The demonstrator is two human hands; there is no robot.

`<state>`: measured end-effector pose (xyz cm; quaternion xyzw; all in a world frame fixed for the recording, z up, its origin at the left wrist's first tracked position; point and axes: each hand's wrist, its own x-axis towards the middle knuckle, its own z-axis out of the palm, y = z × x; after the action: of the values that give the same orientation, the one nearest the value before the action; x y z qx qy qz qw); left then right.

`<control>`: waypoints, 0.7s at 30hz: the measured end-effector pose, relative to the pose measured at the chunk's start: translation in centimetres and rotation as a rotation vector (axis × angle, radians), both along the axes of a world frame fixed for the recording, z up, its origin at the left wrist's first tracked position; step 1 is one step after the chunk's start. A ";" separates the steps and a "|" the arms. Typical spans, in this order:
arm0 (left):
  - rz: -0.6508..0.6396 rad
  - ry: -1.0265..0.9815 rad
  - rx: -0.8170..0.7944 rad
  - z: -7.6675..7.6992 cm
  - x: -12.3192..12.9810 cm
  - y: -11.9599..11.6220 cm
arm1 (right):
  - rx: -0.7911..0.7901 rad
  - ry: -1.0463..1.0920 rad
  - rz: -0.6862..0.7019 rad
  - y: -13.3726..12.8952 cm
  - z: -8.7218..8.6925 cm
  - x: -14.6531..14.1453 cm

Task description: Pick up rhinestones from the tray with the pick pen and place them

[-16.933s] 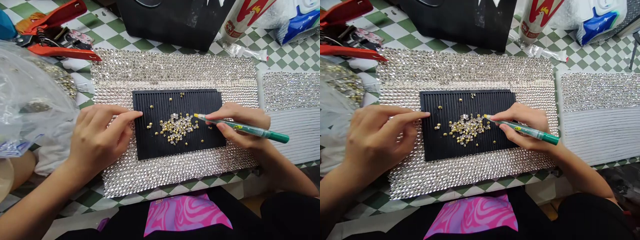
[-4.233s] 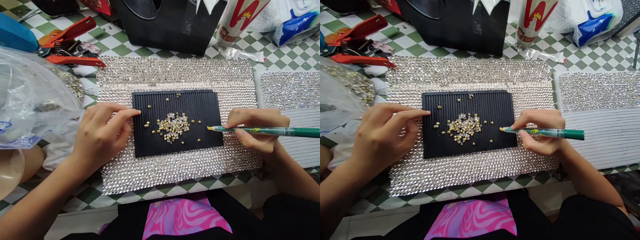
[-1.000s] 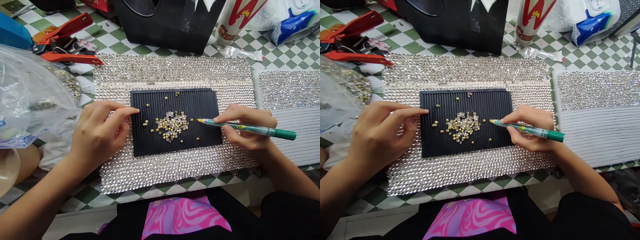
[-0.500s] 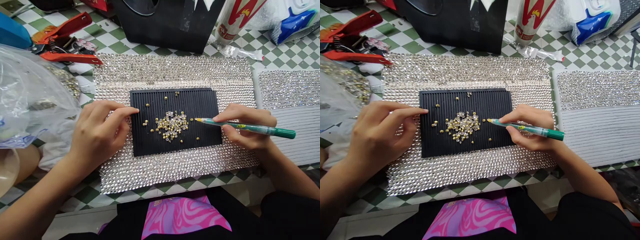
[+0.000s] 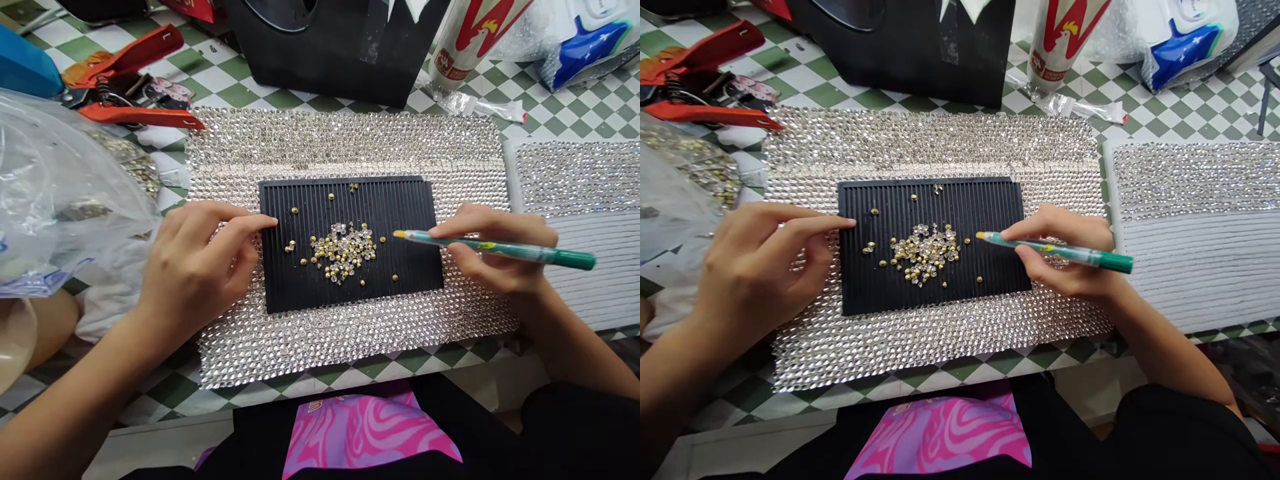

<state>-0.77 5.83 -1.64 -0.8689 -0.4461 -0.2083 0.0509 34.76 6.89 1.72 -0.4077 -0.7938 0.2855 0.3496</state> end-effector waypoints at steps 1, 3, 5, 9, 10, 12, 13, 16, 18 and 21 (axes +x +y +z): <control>-0.004 0.001 0.000 0.0 0.0 0.0 | 0.022 0.043 -0.075 0.2 0.0 0.2; -0.007 0.002 -0.002 0.1 0.1 0.1 | 0.142 0.145 -0.280 1.2 -0.1 0.8; -0.007 0.004 0.004 0.1 0.1 0.1 | 0.309 0.225 -0.497 2.8 -0.3 1.9; -0.011 0.001 0.001 0.0 0.0 0.1 | 0.466 0.254 -0.634 5.9 -1.1 4.8; -0.009 -0.003 -0.003 -0.1 -0.1 0.1 | 0.469 0.252 -0.625 6.4 -1.3 5.5; -0.001 -0.006 -0.014 -0.1 -0.2 0.0 | 0.467 0.223 -0.608 7.0 -1.7 6.5; 0.003 -0.009 -0.016 -0.2 -0.2 0.0 | 0.469 0.204 -0.606 7.1 -1.8 6.8; 0.010 -0.016 -0.033 -0.1 -0.3 -0.1 | 0.458 0.163 -0.603 7.3 -2.1 7.2; 0.011 -0.016 -0.036 -0.1 -0.3 -0.1 | 0.431 0.181 -0.632 7.4 -2.1 7.2; 0.004 -0.007 -0.024 0.0 -0.3 -0.1 | 0.385 0.191 -0.681 7.6 -2.2 7.2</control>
<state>-1.02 5.77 -1.66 -0.8677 -0.4507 -0.2060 0.0395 42.00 14.49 -0.43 -0.5461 -0.6162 0.0361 0.5663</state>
